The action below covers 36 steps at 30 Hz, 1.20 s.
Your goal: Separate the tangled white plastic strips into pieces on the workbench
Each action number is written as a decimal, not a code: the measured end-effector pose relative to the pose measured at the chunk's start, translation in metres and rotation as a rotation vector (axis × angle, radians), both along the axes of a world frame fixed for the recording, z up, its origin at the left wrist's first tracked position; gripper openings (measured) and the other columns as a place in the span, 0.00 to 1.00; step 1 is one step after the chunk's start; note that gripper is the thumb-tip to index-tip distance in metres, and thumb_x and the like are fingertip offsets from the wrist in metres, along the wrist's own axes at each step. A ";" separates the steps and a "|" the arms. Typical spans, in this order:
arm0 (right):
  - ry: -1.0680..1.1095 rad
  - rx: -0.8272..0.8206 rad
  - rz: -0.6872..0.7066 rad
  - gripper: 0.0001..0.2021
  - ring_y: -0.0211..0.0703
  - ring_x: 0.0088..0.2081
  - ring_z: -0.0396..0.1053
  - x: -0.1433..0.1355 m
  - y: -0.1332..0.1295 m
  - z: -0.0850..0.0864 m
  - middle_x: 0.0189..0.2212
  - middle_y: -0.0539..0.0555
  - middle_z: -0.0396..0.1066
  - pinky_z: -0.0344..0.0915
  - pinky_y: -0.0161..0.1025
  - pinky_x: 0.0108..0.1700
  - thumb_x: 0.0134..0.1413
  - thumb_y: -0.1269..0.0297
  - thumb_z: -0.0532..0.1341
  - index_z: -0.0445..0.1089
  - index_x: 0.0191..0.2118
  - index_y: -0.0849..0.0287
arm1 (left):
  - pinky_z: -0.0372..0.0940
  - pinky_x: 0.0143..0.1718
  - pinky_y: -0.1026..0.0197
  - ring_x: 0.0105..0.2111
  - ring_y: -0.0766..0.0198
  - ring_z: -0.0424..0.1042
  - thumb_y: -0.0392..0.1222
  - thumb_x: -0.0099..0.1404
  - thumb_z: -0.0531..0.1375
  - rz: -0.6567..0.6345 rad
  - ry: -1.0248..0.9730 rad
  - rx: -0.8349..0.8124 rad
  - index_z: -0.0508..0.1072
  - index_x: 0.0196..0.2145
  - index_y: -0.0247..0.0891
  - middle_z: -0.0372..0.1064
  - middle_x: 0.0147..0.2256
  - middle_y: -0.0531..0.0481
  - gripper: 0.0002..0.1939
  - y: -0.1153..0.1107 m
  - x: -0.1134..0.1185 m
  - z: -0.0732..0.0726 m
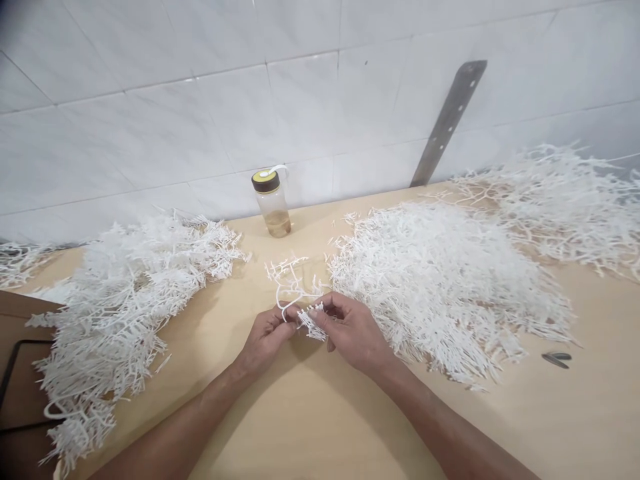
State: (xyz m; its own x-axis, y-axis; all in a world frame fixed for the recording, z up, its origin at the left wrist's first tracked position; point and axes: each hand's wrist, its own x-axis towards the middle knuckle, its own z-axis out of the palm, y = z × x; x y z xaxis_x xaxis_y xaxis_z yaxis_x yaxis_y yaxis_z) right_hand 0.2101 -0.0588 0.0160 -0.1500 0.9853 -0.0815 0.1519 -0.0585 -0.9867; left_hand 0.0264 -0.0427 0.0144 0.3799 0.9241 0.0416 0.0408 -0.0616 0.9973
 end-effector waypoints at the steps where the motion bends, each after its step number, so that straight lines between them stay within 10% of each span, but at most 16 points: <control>1: 0.002 0.004 0.000 0.16 0.34 0.19 0.64 0.000 0.000 0.000 0.27 0.49 0.70 0.65 0.34 0.22 0.57 0.49 0.62 0.72 0.39 0.58 | 0.60 0.38 0.60 0.34 0.62 0.65 0.35 0.58 0.55 -0.005 0.011 -0.005 0.71 0.28 0.35 0.65 0.29 0.50 0.06 0.000 0.000 0.000; 10: 0.007 0.036 -0.029 0.15 0.35 0.22 0.65 -0.002 0.000 0.003 0.29 0.51 0.72 0.67 0.34 0.23 0.56 0.51 0.62 0.74 0.40 0.57 | 0.61 0.41 0.59 0.36 0.60 0.65 0.41 0.67 0.53 -0.028 0.207 0.152 0.73 0.29 0.37 0.66 0.29 0.49 0.12 -0.003 -0.001 0.000; 36: 0.062 0.039 0.001 0.17 0.33 0.18 0.60 -0.015 0.007 -0.002 0.19 0.44 0.59 0.63 0.33 0.22 0.61 0.48 0.57 0.67 0.33 0.58 | 0.55 0.25 0.66 0.23 0.69 0.59 0.54 0.62 0.61 0.171 -0.119 -0.127 0.73 0.32 0.34 0.61 0.23 0.54 0.17 0.008 -0.006 -0.004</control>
State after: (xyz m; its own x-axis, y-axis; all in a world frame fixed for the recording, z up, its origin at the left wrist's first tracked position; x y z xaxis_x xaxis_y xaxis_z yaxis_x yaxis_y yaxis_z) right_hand 0.1953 -0.0516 0.0141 -0.1547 0.9874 -0.0340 0.0907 -0.0201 -0.9957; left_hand 0.0202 -0.0343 0.0108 0.2172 0.9751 -0.0436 -0.0779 0.0619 0.9950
